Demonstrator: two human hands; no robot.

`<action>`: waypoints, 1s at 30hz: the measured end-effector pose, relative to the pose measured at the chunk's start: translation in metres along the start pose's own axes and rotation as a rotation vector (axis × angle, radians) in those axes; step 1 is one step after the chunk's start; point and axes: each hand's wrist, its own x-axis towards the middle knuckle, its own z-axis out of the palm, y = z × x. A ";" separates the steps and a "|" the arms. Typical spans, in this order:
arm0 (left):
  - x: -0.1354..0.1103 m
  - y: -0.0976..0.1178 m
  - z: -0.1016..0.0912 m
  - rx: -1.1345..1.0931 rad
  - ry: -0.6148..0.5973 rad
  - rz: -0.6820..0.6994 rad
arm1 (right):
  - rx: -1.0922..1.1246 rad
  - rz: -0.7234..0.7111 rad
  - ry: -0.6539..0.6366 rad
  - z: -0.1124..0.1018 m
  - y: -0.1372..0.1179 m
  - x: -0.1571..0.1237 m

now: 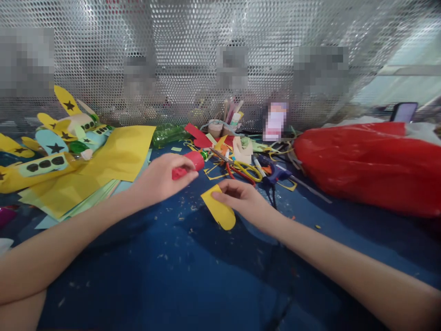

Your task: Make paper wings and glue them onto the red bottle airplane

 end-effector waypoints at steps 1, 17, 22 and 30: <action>0.004 -0.009 -0.001 0.044 0.022 -0.022 | 0.029 0.023 0.008 -0.002 0.001 0.002; 0.015 -0.037 -0.011 -0.064 -0.548 -0.313 | 0.200 0.347 0.193 -0.014 0.003 0.016; 0.012 -0.036 -0.010 -0.057 -0.637 -0.234 | 0.205 0.333 0.184 -0.012 0.007 0.014; 0.009 -0.034 -0.002 -0.074 -0.700 -0.040 | 0.227 0.286 0.209 -0.013 0.013 0.018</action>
